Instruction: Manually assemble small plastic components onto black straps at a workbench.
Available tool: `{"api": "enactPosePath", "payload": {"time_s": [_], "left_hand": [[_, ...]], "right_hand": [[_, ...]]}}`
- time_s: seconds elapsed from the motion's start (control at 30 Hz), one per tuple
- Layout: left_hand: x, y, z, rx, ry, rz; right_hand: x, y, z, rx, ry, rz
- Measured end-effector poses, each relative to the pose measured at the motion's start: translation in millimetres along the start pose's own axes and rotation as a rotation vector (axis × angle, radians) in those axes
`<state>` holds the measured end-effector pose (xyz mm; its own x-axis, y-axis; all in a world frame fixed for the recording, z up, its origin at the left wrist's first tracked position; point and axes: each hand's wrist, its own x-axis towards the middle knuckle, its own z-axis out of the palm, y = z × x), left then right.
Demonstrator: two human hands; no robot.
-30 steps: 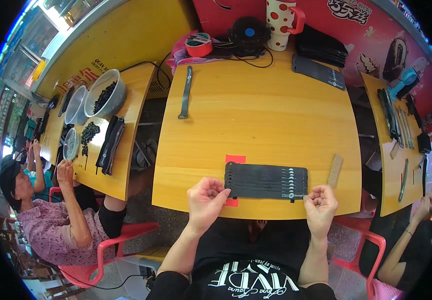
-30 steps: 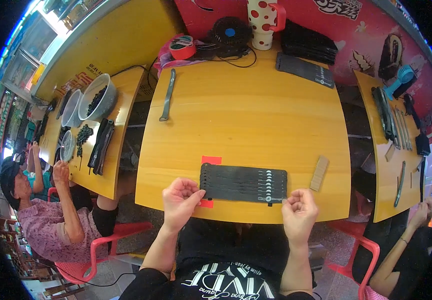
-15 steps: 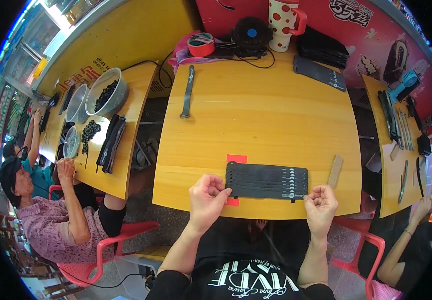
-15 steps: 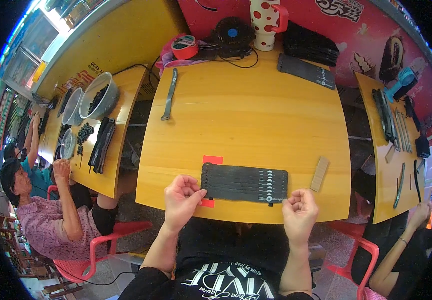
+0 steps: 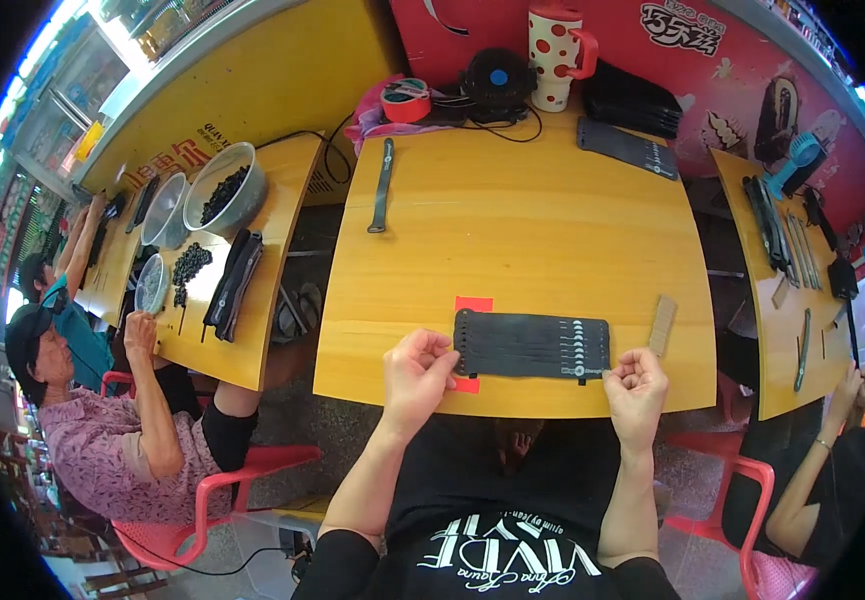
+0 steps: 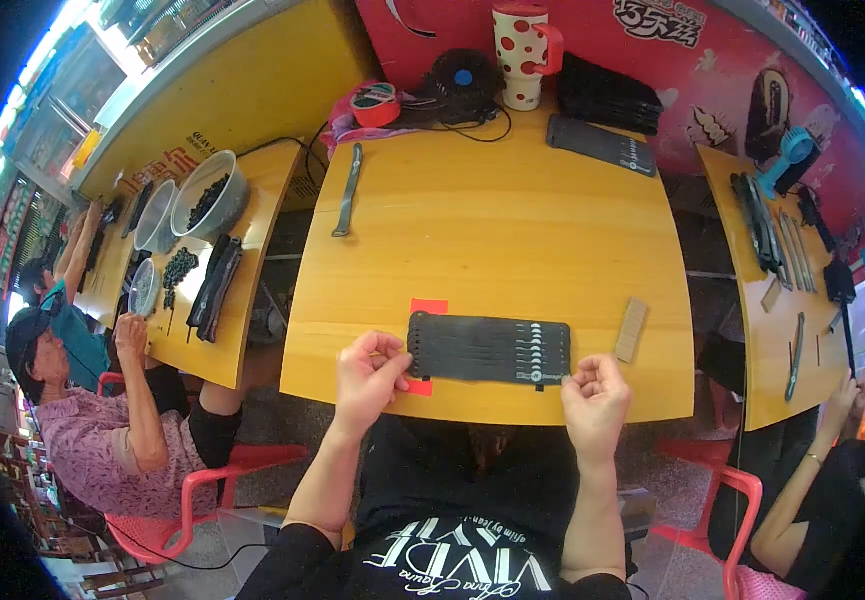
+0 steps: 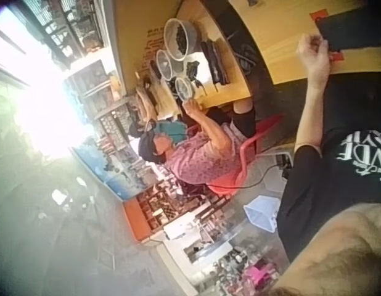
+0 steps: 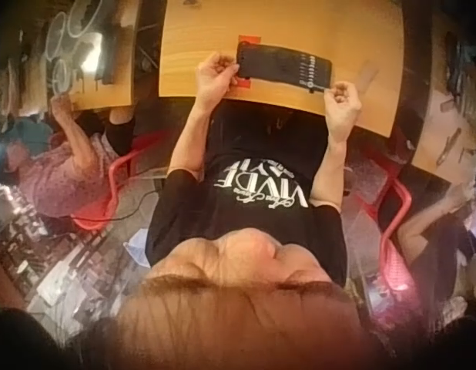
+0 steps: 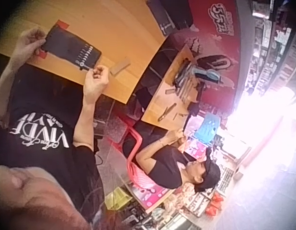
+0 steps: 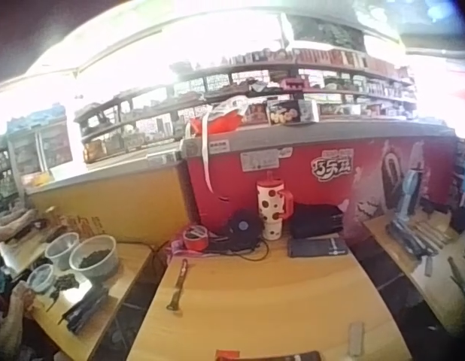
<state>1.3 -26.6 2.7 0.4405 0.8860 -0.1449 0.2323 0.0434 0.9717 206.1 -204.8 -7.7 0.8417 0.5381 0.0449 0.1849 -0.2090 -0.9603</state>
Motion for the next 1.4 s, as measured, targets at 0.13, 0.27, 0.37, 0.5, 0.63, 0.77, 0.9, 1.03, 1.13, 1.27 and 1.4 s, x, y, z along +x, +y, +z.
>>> {"api": "enactPosePath", "payload": {"time_s": [0.13, 0.27, 0.37, 0.5, 0.63, 0.77, 0.9, 1.03, 1.13, 1.27, 1.4], "left_hand": [[-20, -4, 7, 0.319, 0.127, 0.512], [-19, -3, -1, 0.637, 0.182, 0.593], [-14, -3, -4, 0.533, 0.118, 0.487], [-15, 5, -11, 0.583, 0.095, 0.598], [-37, 20, -14, 0.841, -0.074, 0.769], [-42, 10, -15, 1.131, -0.199, 0.729], [-42, 9, -20, 1.213, -0.214, 0.692], [-21, 8, -22, 0.968, -0.274, 0.762], [44, 0, -39, 0.834, 0.103, 0.644], [145, 32, -45, 1.187, 0.544, 0.267], [181, 20, -39, 1.248, 0.552, 0.135]], "right_hand": [[0, 5, -3, -0.012, 0.0, -0.037], [-2, 8, -1, 0.034, -0.042, -0.048], [-3, 4, -4, 0.042, -0.049, -0.054], [-6, 9, -9, -0.047, 0.006, -0.096], [-23, -7, -10, -0.447, 0.112, -0.591], [-30, -6, -5, -0.787, 0.059, -0.703], [-35, -3, -10, -0.972, -0.034, -0.619], [-28, -12, -17, -1.059, -0.072, -0.661], [-15, -3, -25, -0.846, -0.104, -0.629], [-6, 10, -21, -0.42, 0.096, -0.638], [-2, 17, -20, -0.401, 0.144, -0.637]]}}
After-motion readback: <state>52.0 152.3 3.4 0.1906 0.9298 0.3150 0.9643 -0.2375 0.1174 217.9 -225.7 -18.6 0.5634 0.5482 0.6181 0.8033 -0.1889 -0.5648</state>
